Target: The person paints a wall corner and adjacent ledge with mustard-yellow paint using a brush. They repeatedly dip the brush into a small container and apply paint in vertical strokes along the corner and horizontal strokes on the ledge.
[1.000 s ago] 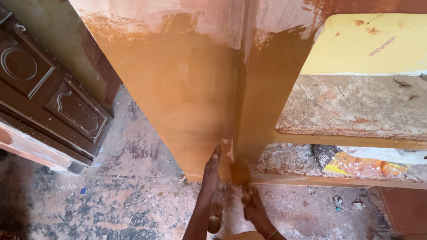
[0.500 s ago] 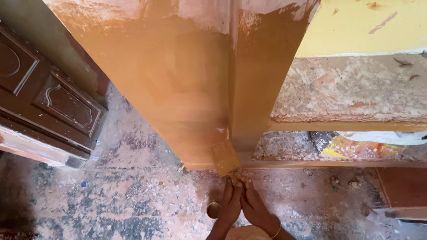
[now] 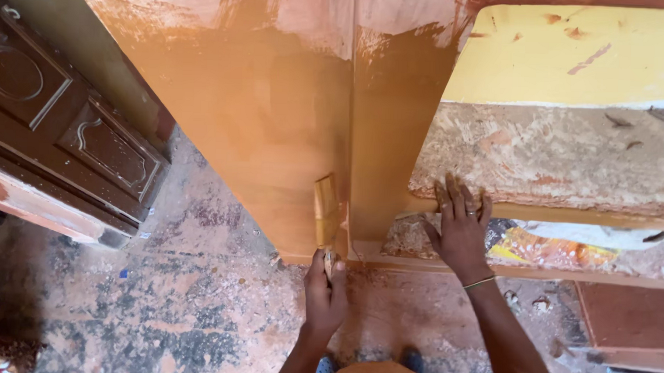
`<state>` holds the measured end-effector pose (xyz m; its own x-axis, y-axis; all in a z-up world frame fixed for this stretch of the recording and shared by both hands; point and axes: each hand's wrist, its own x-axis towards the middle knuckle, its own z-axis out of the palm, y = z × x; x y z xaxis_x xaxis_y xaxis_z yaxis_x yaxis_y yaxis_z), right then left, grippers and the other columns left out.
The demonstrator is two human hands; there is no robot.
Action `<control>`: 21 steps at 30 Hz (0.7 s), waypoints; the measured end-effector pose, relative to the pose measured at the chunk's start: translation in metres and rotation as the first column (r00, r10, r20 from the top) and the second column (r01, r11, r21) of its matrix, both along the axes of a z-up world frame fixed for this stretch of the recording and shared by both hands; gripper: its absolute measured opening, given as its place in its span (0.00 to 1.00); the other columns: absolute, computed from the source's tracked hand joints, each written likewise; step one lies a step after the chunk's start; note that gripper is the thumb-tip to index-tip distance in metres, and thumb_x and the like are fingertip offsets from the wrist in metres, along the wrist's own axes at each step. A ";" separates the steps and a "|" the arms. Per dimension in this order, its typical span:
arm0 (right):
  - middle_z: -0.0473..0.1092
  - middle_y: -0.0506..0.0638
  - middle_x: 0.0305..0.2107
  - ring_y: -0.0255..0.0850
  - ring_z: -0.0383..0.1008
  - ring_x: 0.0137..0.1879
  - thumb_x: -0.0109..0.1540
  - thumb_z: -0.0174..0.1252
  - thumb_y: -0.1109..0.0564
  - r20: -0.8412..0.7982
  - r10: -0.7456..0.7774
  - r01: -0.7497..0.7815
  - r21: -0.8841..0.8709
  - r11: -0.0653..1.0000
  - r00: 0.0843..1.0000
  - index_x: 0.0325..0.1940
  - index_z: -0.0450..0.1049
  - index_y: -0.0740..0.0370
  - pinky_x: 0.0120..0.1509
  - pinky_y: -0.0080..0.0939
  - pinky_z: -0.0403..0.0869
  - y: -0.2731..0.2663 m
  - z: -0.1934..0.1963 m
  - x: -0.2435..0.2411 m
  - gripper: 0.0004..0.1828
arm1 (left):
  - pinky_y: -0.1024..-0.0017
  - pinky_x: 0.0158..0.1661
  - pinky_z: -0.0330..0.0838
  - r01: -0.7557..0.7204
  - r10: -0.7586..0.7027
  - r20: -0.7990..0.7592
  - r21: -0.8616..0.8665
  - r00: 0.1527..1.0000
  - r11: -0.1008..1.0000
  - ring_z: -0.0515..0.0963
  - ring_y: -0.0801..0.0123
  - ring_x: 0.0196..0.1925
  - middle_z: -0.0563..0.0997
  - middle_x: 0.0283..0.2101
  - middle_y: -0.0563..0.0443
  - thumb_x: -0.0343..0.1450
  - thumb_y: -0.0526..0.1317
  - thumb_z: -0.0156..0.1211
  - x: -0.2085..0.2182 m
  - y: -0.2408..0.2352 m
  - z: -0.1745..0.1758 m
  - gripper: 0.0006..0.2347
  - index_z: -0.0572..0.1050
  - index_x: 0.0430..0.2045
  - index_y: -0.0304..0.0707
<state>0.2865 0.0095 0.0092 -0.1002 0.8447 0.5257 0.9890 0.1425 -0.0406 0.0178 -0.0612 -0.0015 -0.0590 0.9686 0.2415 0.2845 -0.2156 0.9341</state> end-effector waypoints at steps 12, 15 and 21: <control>0.58 0.57 0.71 0.53 0.54 0.76 0.63 0.61 0.41 -0.068 0.055 -0.047 0.112 0.993 0.996 0.75 0.59 0.61 0.79 0.71 0.44 0.004 -0.020 0.007 0.41 | 0.57 0.32 0.76 0.200 -0.131 -0.281 0.233 0.951 0.952 0.79 0.52 0.31 0.76 0.43 0.33 0.78 0.34 0.49 0.038 0.061 0.086 0.19 0.59 0.65 0.26; 0.57 0.57 0.71 0.53 0.54 0.77 0.61 0.61 0.43 -0.095 0.071 -0.061 0.105 0.993 0.993 0.75 0.60 0.62 0.79 0.71 0.44 0.003 -0.022 0.008 0.41 | 0.57 0.24 0.75 0.147 -0.157 -0.296 -0.059 0.942 0.987 0.80 0.51 0.23 0.78 0.30 0.38 0.82 0.40 0.45 0.060 0.059 0.016 0.14 0.57 0.58 0.30; 0.56 0.57 0.73 0.53 0.54 0.77 0.61 0.62 0.43 -0.099 0.050 -0.045 0.053 0.998 0.994 0.72 0.60 0.63 0.78 0.72 0.44 0.005 -0.026 0.011 0.40 | 0.45 0.34 0.74 0.080 -0.106 -0.194 -0.138 0.975 0.987 0.80 0.31 0.37 0.80 0.37 0.23 0.76 0.37 0.49 0.066 -0.004 -0.156 0.23 0.53 0.65 0.32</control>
<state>0.2978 0.0147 -0.0172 -0.0841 0.8125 0.5768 0.9724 0.1934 -0.1306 0.0834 -0.0649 -0.1573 0.0697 0.9912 0.1124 0.4529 -0.1319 0.8818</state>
